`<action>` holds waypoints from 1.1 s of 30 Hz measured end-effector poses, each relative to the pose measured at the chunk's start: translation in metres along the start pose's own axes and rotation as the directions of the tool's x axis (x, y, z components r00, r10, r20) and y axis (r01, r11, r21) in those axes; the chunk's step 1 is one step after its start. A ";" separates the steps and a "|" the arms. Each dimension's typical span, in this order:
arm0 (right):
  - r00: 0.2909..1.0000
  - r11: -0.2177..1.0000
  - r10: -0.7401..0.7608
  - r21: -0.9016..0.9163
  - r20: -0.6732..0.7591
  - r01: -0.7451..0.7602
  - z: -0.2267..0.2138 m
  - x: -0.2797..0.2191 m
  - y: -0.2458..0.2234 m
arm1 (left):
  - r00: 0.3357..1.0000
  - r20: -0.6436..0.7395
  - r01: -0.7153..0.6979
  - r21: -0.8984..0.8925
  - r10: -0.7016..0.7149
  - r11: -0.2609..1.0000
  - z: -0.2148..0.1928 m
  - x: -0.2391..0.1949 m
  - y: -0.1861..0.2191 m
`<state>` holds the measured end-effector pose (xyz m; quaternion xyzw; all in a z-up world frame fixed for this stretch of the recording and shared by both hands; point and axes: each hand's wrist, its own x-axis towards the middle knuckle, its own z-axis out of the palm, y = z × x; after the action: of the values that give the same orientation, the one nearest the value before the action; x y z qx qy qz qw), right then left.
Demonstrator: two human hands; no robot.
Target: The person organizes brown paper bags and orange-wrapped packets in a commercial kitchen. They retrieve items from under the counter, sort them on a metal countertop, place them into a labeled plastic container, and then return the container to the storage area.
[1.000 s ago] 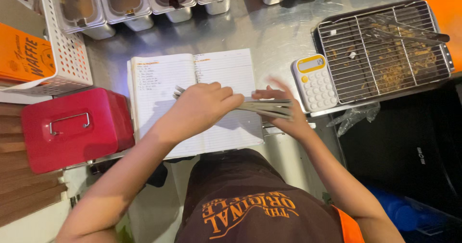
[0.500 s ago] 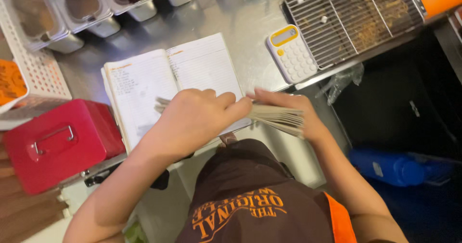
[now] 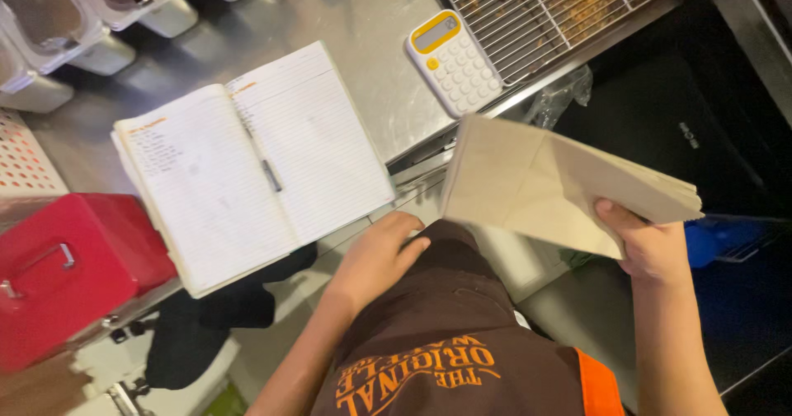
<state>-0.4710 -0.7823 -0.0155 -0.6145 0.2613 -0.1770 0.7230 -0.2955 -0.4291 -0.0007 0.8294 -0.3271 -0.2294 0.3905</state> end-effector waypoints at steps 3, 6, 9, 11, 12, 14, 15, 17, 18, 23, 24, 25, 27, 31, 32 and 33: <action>0.999 0.999 0.019 -0.048 0.041 -0.017 -0.040 0.035 -0.003 | 0.997 -0.068 -0.032 0.169 0.045 0.985 0.069 0.028 -0.017; 0.991 0.974 0.085 -0.219 0.102 -0.061 -0.090 0.075 -0.001 | 0.979 -0.194 -0.006 0.306 0.069 0.952 0.123 0.066 -0.030; 0.974 0.867 0.113 -0.498 0.196 0.000 -0.137 0.126 -0.003 | 0.929 -0.370 0.135 0.388 0.020 0.912 0.162 0.104 -0.029; 0.939 0.776 0.157 -0.626 0.306 0.075 -0.156 0.157 -0.001 | 0.859 -0.510 0.258 0.360 -0.043 0.896 0.181 0.124 -0.020; 0.912 0.720 0.182 -0.682 0.368 0.131 -0.161 0.176 -0.001 | 0.810 -0.580 0.313 0.311 -0.082 0.897 0.186 0.131 -0.015; 0.853 0.600 0.244 -0.763 0.461 0.240 -0.162 0.201 0.002 | 0.732 -0.668 0.398 0.256 -0.136 0.881 0.197 0.134 -0.006; 0.827 0.513 0.269 -0.800 0.494 0.311 -0.160 0.209 0.002 | 0.699 -0.701 0.430 0.250 -0.144 0.867 0.203 0.134 -0.002; 0.730 0.491 0.252 -0.734 0.635 0.469 -0.145 0.216 0.013 | 0.640 -0.745 0.507 0.225 -0.188 0.832 0.214 0.131 0.002; 0.649 0.554 0.201 -0.632 0.733 0.542 -0.133 0.218 0.020 | 0.613 -0.758 0.551 0.205 -0.225 0.809 0.219 0.126 0.003; 0.506 0.555 0.202 -0.524 0.839 0.646 -0.062 0.203 0.086 | 0.425 -0.817 0.718 0.042 -0.390 0.695 0.252 0.088 0.019; 0.484 0.540 0.193 -0.504 0.854 0.674 -0.048 0.198 0.103 | 0.385 -0.819 0.734 -0.007 -0.425 0.679 0.255 0.078 0.022; 0.492 0.569 0.197 -0.507 0.848 0.647 -0.036 0.192 0.121 | 0.339 -0.821 0.748 -0.061 -0.460 0.661 0.259 0.068 0.024; 0.483 0.645 0.128 -0.443 0.866 0.623 -0.011 0.181 0.162 | 0.308 -0.878 0.740 -0.020 -0.365 0.672 0.265 0.043 0.024; 0.563 0.690 0.226 -0.538 0.795 0.484 0.043 0.181 0.264 | 0.127 -0.869 0.807 -0.190 -0.479 0.559 0.281 -0.003 0.015; 0.604 0.646 0.344 -0.648 0.719 0.404 0.057 0.187 0.292 | 0.102 -0.830 0.797 -0.262 -0.548 0.544 0.283 -0.012 0.012; 0.625 0.724 0.291 -0.593 0.725 0.351 0.071 0.195 0.320 | 0.082 -0.785 0.785 -0.329 -0.614 0.526 0.283 -0.021 0.013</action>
<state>-0.2941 -0.7802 -0.3528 -0.8543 -0.0438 0.2044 0.4760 -0.4947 -0.5612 -0.1550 0.9070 0.3248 0.0722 0.2582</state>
